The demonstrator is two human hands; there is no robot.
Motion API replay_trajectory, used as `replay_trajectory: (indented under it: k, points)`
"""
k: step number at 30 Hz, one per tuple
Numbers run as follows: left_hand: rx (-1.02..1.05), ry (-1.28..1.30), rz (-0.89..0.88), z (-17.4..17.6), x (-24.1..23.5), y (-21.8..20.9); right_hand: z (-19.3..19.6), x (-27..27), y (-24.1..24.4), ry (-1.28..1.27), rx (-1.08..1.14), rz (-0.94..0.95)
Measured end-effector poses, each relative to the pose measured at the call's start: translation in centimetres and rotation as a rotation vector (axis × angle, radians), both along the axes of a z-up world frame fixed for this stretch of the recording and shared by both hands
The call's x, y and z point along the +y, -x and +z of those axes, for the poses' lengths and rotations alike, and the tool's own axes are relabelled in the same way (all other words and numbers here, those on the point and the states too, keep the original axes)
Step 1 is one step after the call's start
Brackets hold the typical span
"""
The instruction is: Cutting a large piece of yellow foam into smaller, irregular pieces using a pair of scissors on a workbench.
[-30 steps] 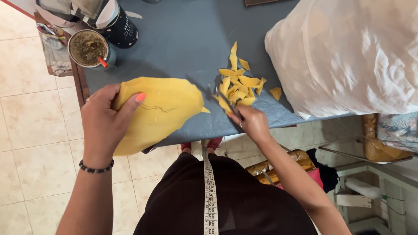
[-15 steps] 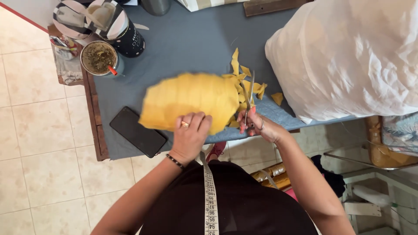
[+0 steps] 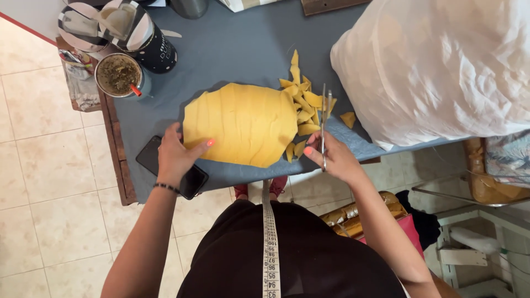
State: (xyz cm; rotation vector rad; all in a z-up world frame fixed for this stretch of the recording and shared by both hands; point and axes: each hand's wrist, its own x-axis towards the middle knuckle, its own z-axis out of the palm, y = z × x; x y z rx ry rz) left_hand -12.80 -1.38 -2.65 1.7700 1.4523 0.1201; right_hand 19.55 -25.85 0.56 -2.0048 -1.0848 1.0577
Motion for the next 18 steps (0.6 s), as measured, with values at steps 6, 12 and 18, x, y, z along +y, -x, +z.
replay_trajectory:
  k: [6,12,18]
  points:
    - [-0.198,0.199,0.091,2.2,0.4,-1.9,0.0,0.1,-0.6,-0.158,0.008,-0.126]
    - [-0.818,0.469,0.245,11.3,-3.3,-5.2,0.6,-3.0,-0.2,-0.164,0.063,-0.125]
    - [-0.933,0.47,0.433,14.1,-5.6,-2.9,-4.7,-3.9,2.4,-0.03,0.116,0.171]
